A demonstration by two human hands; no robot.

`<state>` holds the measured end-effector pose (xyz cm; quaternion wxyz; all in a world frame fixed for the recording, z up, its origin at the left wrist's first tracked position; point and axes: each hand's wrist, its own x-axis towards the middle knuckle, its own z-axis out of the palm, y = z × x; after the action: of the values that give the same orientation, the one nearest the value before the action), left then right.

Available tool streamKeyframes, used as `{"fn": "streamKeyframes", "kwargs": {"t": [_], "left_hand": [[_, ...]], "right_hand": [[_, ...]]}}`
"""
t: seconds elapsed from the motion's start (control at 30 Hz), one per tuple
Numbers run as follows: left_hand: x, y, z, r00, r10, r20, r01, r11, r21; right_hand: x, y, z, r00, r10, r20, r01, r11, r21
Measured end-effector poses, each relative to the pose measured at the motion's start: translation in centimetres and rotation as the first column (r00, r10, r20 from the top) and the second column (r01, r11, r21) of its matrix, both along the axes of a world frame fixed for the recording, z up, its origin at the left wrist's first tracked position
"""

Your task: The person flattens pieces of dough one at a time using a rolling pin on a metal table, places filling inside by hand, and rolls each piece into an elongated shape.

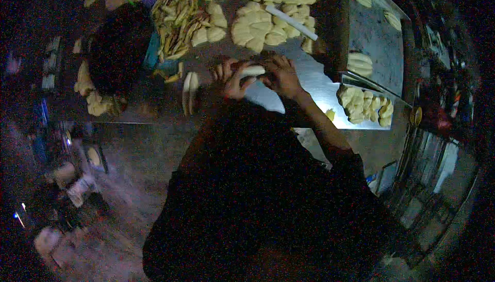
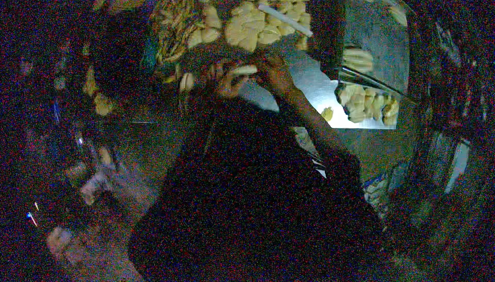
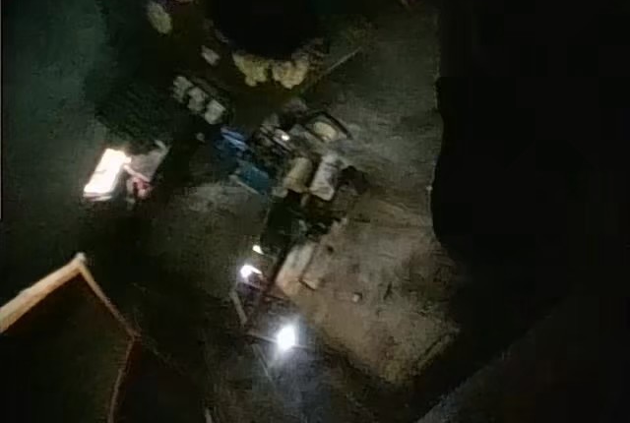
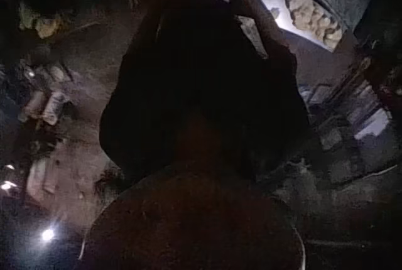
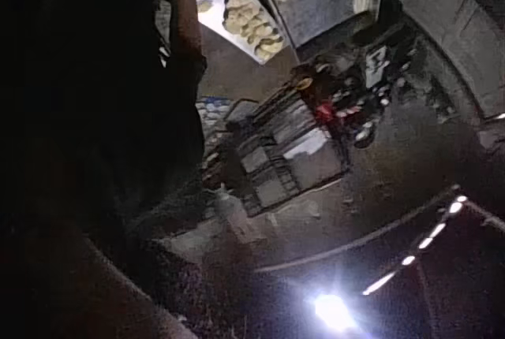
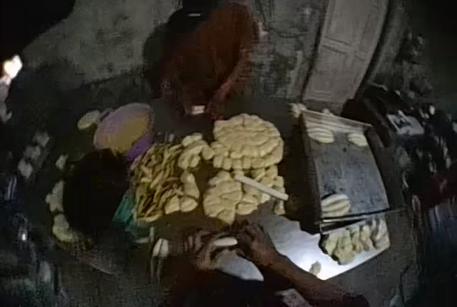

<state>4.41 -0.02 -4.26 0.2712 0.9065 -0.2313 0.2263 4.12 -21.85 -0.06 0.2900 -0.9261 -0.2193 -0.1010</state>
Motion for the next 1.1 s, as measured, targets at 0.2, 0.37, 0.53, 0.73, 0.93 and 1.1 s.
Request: {"fn": "streamKeyframes", "kwargs": {"t": [0.2, 0.37, 0.53, 0.73, 0.93, 1.1], "left_hand": [[0.2, 1.6, -2.2, 0.946, 0.010, -0.323, -0.098, 0.961, -0.259], [-8.5, 6.0, -2.2, 0.848, 0.140, -0.511, -0.408, 0.787, -0.462], [-14.1, 7.7, -2.2, 0.660, 0.251, -0.708, -0.700, 0.547, -0.459], [-14.5, 7.7, -2.7, 0.598, 0.268, -0.755, -0.782, 0.400, -0.477], [-14.0, 9.3, -2.5, 0.618, 0.259, -0.742, -0.774, 0.364, -0.518], [-13.3, 11.1, -2.5, 0.646, 0.227, -0.729, -0.753, 0.349, -0.558]], "right_hand": [[5.8, 3.3, 2.7, 0.705, 0.226, -0.672, -0.068, 0.965, 0.254], [6.8, 11.0, 4.2, 0.725, 0.318, -0.611, -0.328, 0.939, 0.099], [8.6, 17.5, 3.3, 0.657, 0.453, -0.602, -0.561, 0.828, 0.011], [9.6, 19.7, 4.3, 0.597, 0.494, -0.633, -0.688, 0.720, -0.087], [10.2, 22.0, 4.0, 0.616, 0.517, -0.594, -0.708, 0.694, -0.131], [10.5, 22.8, 1.3, 0.655, 0.540, -0.529, -0.684, 0.722, -0.109]]}}
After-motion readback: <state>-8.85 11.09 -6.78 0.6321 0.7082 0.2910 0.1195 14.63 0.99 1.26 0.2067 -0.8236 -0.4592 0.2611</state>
